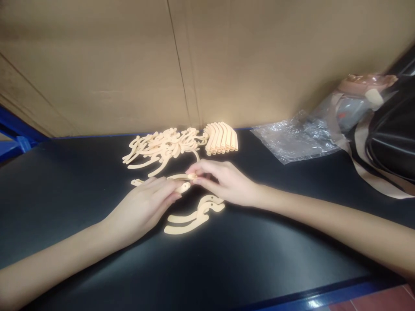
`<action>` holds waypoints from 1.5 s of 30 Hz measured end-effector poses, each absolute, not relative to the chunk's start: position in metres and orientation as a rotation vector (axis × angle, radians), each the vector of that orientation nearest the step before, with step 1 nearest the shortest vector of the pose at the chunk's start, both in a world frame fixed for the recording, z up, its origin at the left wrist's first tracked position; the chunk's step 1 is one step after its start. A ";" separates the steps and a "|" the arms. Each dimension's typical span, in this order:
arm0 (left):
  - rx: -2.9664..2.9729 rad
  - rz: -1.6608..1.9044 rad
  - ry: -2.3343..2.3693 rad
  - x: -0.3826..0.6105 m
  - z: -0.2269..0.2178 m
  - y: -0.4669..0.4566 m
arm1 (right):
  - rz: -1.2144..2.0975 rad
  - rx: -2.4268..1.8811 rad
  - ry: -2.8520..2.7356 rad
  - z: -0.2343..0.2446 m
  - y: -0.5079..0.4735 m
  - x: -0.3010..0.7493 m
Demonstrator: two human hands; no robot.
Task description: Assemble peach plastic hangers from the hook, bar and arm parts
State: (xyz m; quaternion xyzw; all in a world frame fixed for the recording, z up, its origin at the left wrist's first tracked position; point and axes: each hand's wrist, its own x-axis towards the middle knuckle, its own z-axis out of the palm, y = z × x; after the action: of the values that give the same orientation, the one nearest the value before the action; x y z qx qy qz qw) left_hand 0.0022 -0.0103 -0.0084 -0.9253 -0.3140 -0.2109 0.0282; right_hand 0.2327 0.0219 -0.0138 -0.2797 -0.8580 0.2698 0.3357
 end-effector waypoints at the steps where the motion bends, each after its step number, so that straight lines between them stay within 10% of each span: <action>1: -2.850 -0.657 -0.965 0.002 -0.008 -0.010 | 0.717 -0.728 -2.236 -0.014 0.022 0.233; 45: -2.980 -0.569 -1.097 0.003 -0.004 -0.011 | 1.554 -0.671 -1.887 -0.017 0.043 0.239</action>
State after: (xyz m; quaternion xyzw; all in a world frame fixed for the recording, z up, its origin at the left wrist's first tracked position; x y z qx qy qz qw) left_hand 0.0031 -0.0106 -0.0037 -0.9228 -0.3399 -0.1762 -0.0422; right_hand 0.2390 0.0434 -0.0169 -0.2524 -0.7105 0.5851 0.2986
